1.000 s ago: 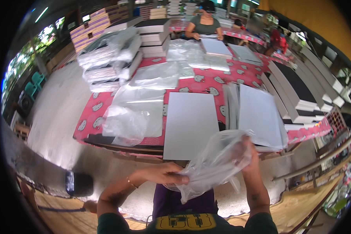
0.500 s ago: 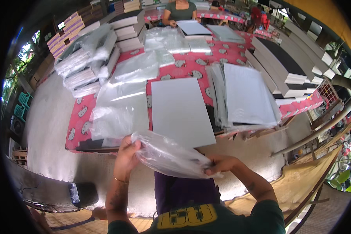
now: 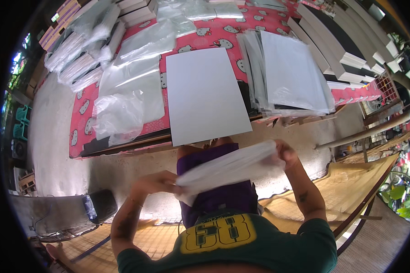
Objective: The person places black rectangular objects into clear plastic bags by hand and stacks them onto a pile on a table.
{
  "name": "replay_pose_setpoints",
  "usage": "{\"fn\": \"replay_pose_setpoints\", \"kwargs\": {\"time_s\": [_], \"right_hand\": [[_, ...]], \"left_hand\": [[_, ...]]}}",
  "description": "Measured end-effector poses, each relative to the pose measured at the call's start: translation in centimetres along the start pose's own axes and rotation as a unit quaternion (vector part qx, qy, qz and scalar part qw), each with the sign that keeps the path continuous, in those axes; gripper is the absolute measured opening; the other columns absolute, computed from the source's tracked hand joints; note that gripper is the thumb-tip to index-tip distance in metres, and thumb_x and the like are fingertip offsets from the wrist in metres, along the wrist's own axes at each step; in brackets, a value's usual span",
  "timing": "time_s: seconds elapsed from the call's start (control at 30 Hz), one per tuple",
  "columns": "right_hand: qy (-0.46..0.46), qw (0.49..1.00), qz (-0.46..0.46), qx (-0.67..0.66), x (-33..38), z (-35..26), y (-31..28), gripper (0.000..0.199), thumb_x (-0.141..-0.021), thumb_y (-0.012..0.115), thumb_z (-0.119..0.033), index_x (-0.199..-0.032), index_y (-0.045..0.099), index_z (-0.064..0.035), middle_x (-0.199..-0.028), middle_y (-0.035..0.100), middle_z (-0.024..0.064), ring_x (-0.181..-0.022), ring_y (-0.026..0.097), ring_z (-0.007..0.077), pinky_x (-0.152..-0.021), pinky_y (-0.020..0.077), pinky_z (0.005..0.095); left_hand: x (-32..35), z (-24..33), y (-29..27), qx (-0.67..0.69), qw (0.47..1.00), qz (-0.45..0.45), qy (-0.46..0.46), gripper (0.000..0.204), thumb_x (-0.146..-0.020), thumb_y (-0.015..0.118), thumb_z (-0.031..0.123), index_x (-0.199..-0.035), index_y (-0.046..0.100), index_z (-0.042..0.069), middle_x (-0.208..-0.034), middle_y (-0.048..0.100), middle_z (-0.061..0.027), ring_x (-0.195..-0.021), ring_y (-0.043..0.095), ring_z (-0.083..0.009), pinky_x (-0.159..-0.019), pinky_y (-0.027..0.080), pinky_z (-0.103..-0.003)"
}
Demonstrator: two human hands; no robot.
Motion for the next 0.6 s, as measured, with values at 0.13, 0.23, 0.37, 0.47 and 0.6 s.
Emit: {"fn": "replay_pose_setpoints", "kwargs": {"time_s": [0.13, 0.23, 0.37, 0.47, 0.6], "right_hand": [[0.275, 0.906, -0.121, 0.299, 0.3, 7.3, -1.9, 0.038, -0.081, 0.07, -0.02, -0.11, 0.06, 0.0029, -0.106, 0.064, 0.0127, -0.097, 0.062, 0.0194, -0.09, 0.0471, 0.0313], [-0.044, 0.995, 0.011, 0.086, 0.1, 3.5, -3.6, 0.035, -0.082, 0.067, -0.014, -0.113, 0.059, 0.0013, -0.1, 0.063, 0.0087, -0.083, 0.06, 0.0137, -0.079, 0.0473, 0.0277], [-0.137, 0.874, 0.338, 0.32, -0.3, 0.5, -6.1, 0.029, -0.087, 0.055, -0.002, -0.116, 0.056, 0.0017, -0.084, 0.061, 0.0069, -0.065, 0.055, 0.0102, -0.059, 0.0464, 0.0246], [-0.176, 0.755, 0.523, 0.354, -0.9, 0.1, -6.1, 0.034, -0.088, 0.047, 0.001, -0.12, 0.055, -0.0001, -0.079, 0.059, 0.0053, -0.056, 0.05, 0.0074, -0.049, 0.042, 0.0226], [-0.204, 0.73, 0.529, 0.381, -2.0, 0.3, -5.9, 0.041, -0.085, 0.042, 0.006, -0.124, 0.054, -0.0011, -0.077, 0.058, 0.0047, -0.054, 0.049, 0.006, -0.045, 0.039, 0.0219]], "left_hand": [[1.8, 3.7, -2.7, 0.306, 0.904, 0.218, 0.204, 0.039, -0.082, 0.062, 0.025, -0.106, 0.058, -0.005, -0.094, 0.064, -0.0121, -0.084, 0.063, -0.0196, -0.077, 0.05, -0.032], [1.1, 1.3, -3.8, 0.431, 0.842, 0.285, 0.155, 0.041, -0.076, 0.06, 0.012, -0.114, 0.052, -0.001, -0.097, 0.061, -0.01, -0.081, 0.06, -0.0174, -0.066, 0.05, -0.032], [-2.1, -1.8, -3.0, 0.164, 0.903, 0.374, 0.136, 0.041, -0.079, 0.054, 0.001, -0.12, 0.05, 0.0, -0.091, 0.061, -0.0075, -0.068, 0.056, -0.0131, -0.055, 0.047, -0.028], [-3.8, -1.3, -0.8, 0.058, 0.85, 0.511, 0.116, 0.045, -0.084, 0.048, -0.002, -0.128, 0.048, 0.0, -0.084, 0.06, -0.0048, -0.059, 0.051, -0.0089, -0.05, 0.044, -0.023], [-4.0, -2.5, -1.7, -0.034, 0.846, 0.522, 0.102, 0.043, -0.088, 0.043, -0.002, -0.131, 0.05, -0.001, -0.074, 0.057, -0.003, -0.055, 0.047, -0.0057, -0.05, 0.041, -0.02]]}}
Point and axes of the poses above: each hand's wrist, its own x-axis away from the middle knuckle, its own y-axis out of the palm, z = x × y, the point moved 6 cm from there along -x, towards the middle knuckle
